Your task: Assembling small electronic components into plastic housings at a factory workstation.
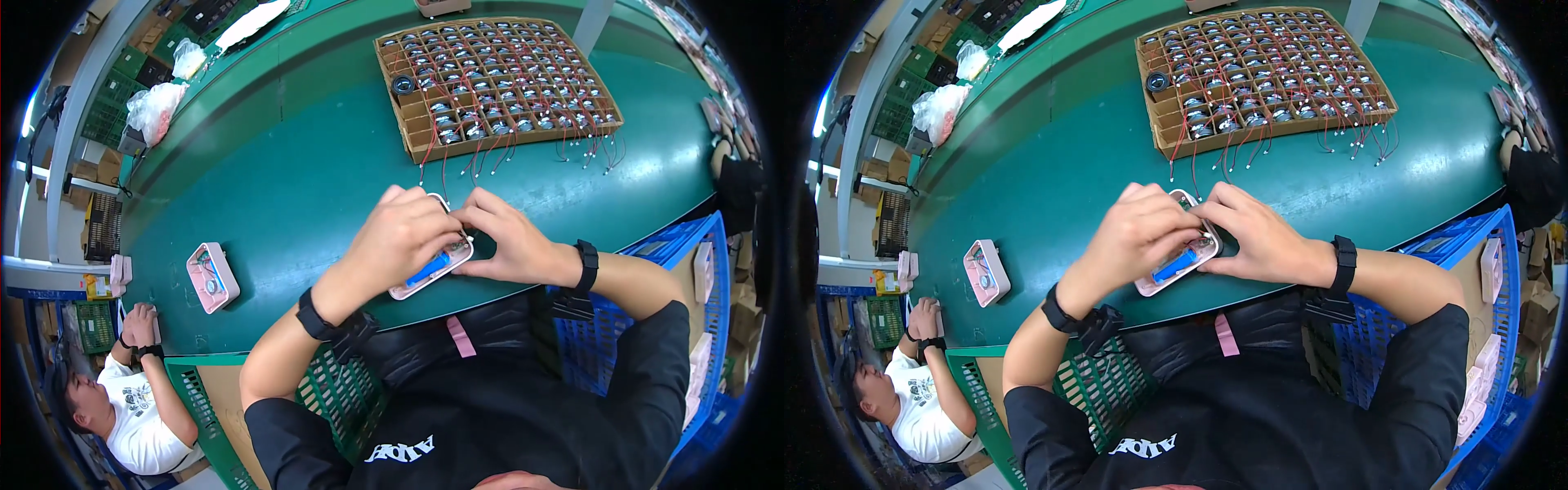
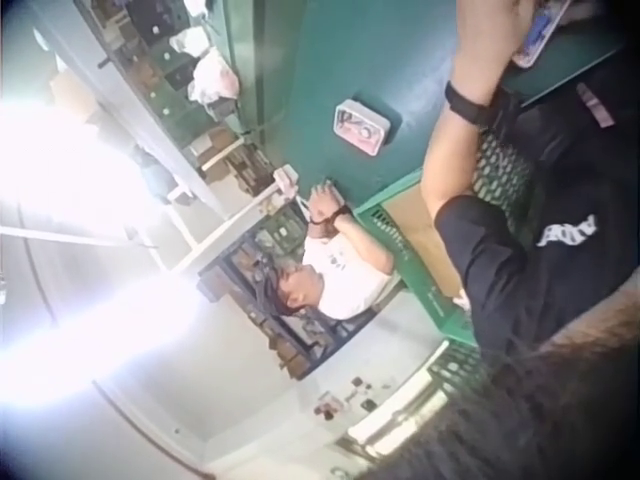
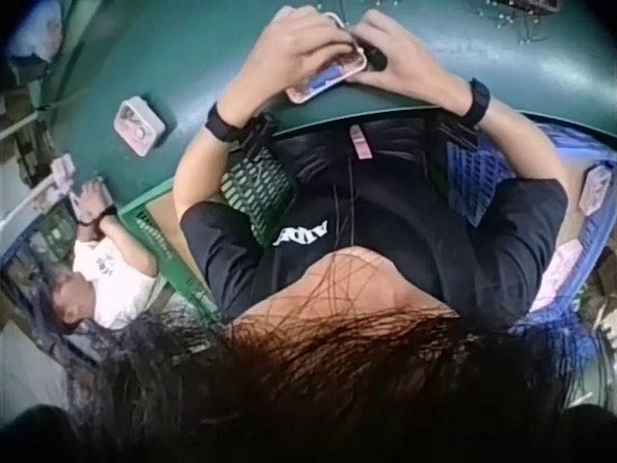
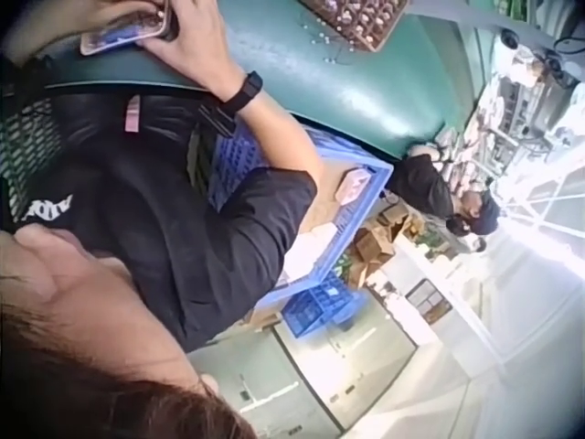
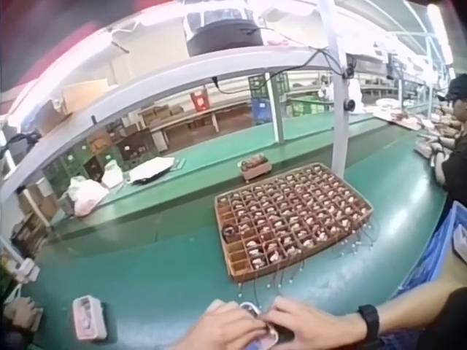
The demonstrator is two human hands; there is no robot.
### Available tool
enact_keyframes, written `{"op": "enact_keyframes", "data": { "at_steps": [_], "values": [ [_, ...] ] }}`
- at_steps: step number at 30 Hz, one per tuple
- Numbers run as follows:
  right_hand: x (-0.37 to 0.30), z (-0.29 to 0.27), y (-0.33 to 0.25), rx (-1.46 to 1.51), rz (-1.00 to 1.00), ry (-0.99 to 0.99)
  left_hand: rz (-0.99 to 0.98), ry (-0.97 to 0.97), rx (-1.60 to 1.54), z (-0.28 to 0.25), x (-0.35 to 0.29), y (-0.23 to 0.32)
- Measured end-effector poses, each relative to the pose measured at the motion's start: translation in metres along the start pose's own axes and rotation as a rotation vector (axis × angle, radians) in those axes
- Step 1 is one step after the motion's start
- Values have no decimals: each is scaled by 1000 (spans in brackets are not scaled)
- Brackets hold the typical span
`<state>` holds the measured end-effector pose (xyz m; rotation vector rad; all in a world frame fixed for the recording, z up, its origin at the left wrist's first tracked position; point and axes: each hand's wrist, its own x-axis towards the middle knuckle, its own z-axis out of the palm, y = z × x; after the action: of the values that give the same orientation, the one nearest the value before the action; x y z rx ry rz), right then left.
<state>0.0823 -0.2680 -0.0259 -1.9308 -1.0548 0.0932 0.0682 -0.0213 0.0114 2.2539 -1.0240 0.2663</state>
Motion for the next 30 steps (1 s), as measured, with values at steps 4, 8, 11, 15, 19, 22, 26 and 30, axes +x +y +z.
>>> {"op": "enact_keyframes", "data": {
  "at_steps": [4, 8, 11, 15, 19, 22, 26, 30],
  "values": [
    [-1, 1, -1, -86, -30, -37, -109, 127, -111, -10, -1, -10],
    [-4, 3, -2, -65, -15, -87, -105, 117, -125, -8, -2, -18],
    [-4, 4, -6, -83, -39, -87, -46, 51, -64, -8, -4, -17],
    [-4, 3, -15, -263, -142, -77, 24, -61, 79, -7, -6, -11],
    [-5, 6, -13, -363, -206, -51, 49, -143, 185, -1, -7, -7],
    [-5, 7, -12, -367, -216, -47, 52, -162, 214, 4, -9, -7],
    [-5, 6, -11, -351, -226, -51, 70, -107, 177, 4, -6, -5],
    [-6, 5, -11, -337, -226, -48, -81, -175, 97, -13, -3, 0]
  ]
}}
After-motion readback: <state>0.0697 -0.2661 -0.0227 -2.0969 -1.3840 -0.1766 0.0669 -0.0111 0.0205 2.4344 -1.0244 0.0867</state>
